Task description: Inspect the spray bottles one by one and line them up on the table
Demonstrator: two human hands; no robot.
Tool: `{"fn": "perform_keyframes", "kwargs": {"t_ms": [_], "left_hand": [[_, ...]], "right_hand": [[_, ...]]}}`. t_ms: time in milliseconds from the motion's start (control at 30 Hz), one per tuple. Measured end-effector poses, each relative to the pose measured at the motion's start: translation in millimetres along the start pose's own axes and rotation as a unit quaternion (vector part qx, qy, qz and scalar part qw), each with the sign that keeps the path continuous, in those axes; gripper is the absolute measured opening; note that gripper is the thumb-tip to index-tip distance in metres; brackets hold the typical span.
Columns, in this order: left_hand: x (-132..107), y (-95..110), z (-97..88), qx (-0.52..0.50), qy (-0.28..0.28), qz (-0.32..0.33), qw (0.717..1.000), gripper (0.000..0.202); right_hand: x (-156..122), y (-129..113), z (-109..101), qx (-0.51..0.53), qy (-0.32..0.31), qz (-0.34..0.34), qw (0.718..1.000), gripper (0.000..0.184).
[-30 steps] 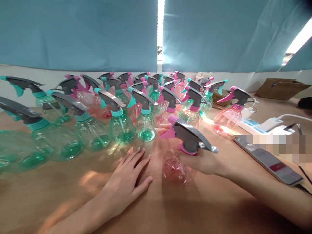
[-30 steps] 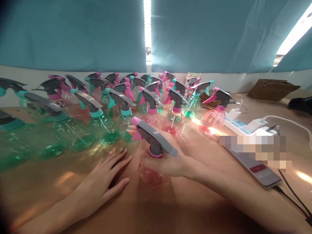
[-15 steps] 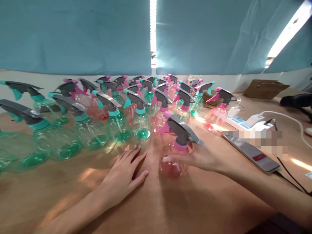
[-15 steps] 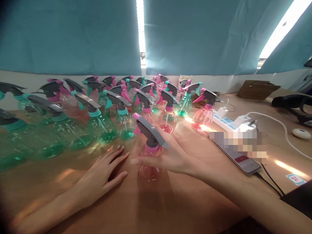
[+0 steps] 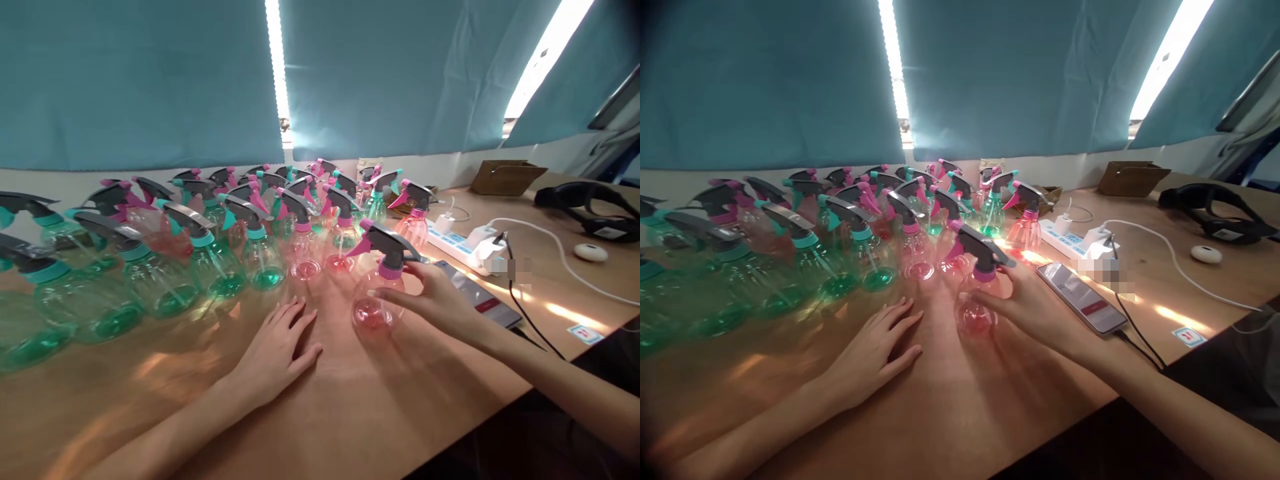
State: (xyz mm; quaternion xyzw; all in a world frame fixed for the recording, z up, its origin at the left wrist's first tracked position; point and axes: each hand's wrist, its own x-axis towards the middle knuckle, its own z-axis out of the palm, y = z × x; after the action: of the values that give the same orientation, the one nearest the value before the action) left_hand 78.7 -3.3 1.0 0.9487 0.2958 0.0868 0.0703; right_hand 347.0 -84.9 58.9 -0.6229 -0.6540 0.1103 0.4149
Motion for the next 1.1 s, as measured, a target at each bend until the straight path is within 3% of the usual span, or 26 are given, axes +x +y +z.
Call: {"fn": "perform_keyframes", "kwargs": {"t_ms": [200,367,500,767,1100], "left_hand": [[36.0,25.1,9.4,-0.019,-0.007,0.040,0.999,0.051],[68.0,35.4,22.4,-0.040,0.013,0.078,0.996,0.050],[87.8,38.0,32.2,-0.051,0.023,0.103,0.993,0.053],[111.1,38.8,42.0,-0.053,0.010,0.117,0.992,0.053],[122.7,37.1,46.0,-0.048,0.015,0.133,0.990,0.052]], "right_hand": [[28.0,35.5,-21.8,0.003,0.017,0.044,0.999,0.035],[62.6,60.7,-17.8,-0.007,0.047,0.047,0.998,0.050],[82.0,74.8,-11.6,-0.008,0.058,0.051,0.997,0.049],[107.2,75.8,-7.6,-0.021,0.055,0.053,0.997,0.035],[115.3,76.9,-7.3,-0.036,0.052,0.066,0.996,0.044]]}}
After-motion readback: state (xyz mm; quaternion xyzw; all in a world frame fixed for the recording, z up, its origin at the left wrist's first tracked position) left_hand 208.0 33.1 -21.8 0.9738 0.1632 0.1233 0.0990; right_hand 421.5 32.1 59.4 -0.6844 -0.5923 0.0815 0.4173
